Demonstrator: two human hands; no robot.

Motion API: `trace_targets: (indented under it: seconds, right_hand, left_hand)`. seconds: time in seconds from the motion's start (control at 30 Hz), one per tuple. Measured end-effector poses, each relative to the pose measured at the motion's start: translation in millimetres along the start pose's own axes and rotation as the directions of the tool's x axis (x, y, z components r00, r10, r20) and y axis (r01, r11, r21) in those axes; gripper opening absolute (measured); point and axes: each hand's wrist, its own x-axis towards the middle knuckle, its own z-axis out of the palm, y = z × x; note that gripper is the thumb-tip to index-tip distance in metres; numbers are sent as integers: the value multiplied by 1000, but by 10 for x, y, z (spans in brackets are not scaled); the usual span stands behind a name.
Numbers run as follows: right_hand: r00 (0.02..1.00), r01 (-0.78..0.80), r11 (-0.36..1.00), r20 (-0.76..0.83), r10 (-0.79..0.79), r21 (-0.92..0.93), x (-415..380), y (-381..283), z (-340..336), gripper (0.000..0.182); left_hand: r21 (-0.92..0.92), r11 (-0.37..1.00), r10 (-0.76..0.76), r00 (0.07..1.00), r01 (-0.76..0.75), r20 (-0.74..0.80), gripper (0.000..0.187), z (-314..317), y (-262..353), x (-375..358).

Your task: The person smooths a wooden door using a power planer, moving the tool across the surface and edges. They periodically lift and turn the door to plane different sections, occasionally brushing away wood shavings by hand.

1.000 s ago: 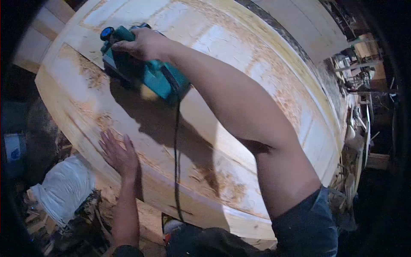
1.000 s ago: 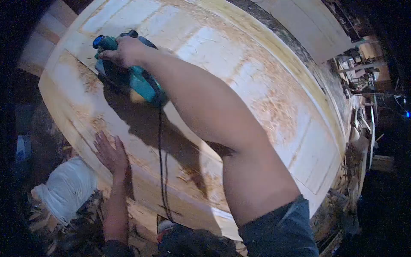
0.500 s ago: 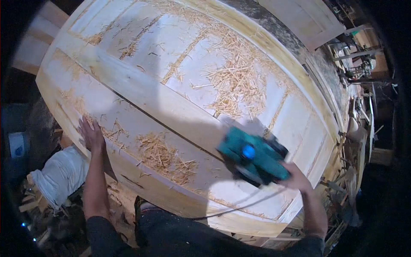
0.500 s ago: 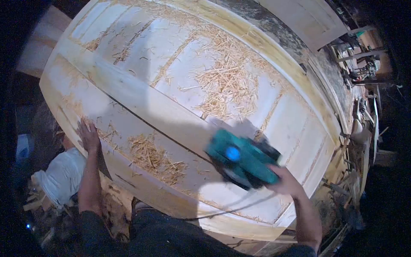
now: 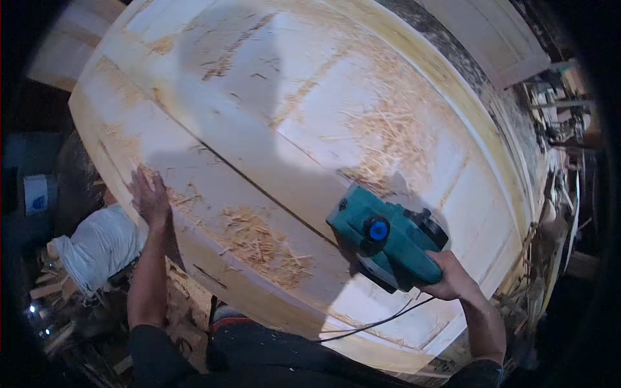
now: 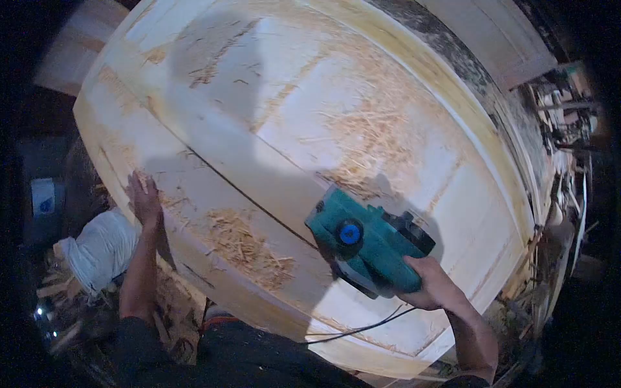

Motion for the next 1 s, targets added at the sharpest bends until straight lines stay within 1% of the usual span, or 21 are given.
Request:
trace_targets:
  seconds: [0.1, 0.2, 0.27, 0.3, 0.4, 0.43, 0.5, 0.53, 0.6, 0.63, 0.7, 0.77, 0.83, 0.87, 0.93, 0.97, 1.0]
  right_hand:
    - [999, 29, 999, 22, -28, -31, 652, -517, -35, 35]
    - [996, 88, 994, 11, -88, 65, 1298, -962, 1, 35]
    - [1000, 8, 985, 25, -13, 170, 1749, -1426, 27, 35]
    - [999, -40, 975, 37, 33, 220, 1950, -1654, 36, 36]
    - [998, 48, 999, -50, -47, 13, 2629, -2219, 48, 34]
    - [986, 148, 989, -74, -147, 5, 2819, -2302, 67, 34]
    - [937, 328, 945, -125, -327, -16, 3338, -2602, 118, 32]
    - [968, 239, 970, -98, -233, 51, 3549, -2831, 103, 30]
    - [999, 33, 983, -18, -30, 179, 3938, -3309, 81, 26]
    - [998, 67, 983, -17, -65, 173, 4163, -3416, 84, 25]
    - [991, 133, 978, -15, -132, 163, 4607, -3581, 80, 22]
    - [984, 180, 973, -42, -176, 144, 5027, -3870, 81, 20]
    - [968, 243, 964, -86, -235, 107, 5454, -4264, 94, 23]
    - [869, 490, 872, -62, -490, -15, 5902, -4298, 80, 27]
    - [856, 514, 857, -86, -510, 34, 6648, -4618, 118, 37]
    - [950, 306, 930, -125, -285, 202, 6922, -4912, 204, 43]
    - [919, 361, 928, -204, -337, 92, 7086, -5151, 217, 49]
  left_hand:
    - [-29, 999, 33, 999, -33, -17, 74, 18, -24, -3]
    - [-44, 997, 62, 998, -63, -22, 76, 23, -54, -29]
    - [47, 999, 6, 996, -10, 93, 79, -92, 33, -36]
    - [14, 1000, 2, 992, -4, 130, 80, -151, 66, -26]
    - [-85, 996, 6, 974, 13, 228, 82, -394, 195, 27]
    - [-120, 993, 16, 965, 16, 260, 82, -461, 243, -20]
    - [-161, 984, 118, 949, -73, 292, 80, -515, 154, 11]
    - [-185, 976, 170, 937, -117, 305, 79, -490, 107, 86]
    - [-113, 973, 225, 924, -199, 309, 79, -343, -67, 600]
    - [-80, 967, 253, 917, -240, 310, 79, -237, -169, 962]
    - [-144, 985, 111, 989, -96, 96, 75, 227, -679, 2047]
    - [-89, 988, -125, 992, 128, 31, 74, 216, -777, 2981]
    - [-28, 981, -191, 979, 193, 67, 75, 196, -594, 3198]
    - [2, 975, -220, 973, 220, 70, 75, 191, -530, 3329]
    - [10, 978, -209, 977, 209, 46, 74, 315, -613, 3340]
    - [11, 979, -205, 978, 204, 30, 73, 364, -659, 3330]
    - [29, 981, -191, 980, 190, 52, 73, 380, -691, 3326]
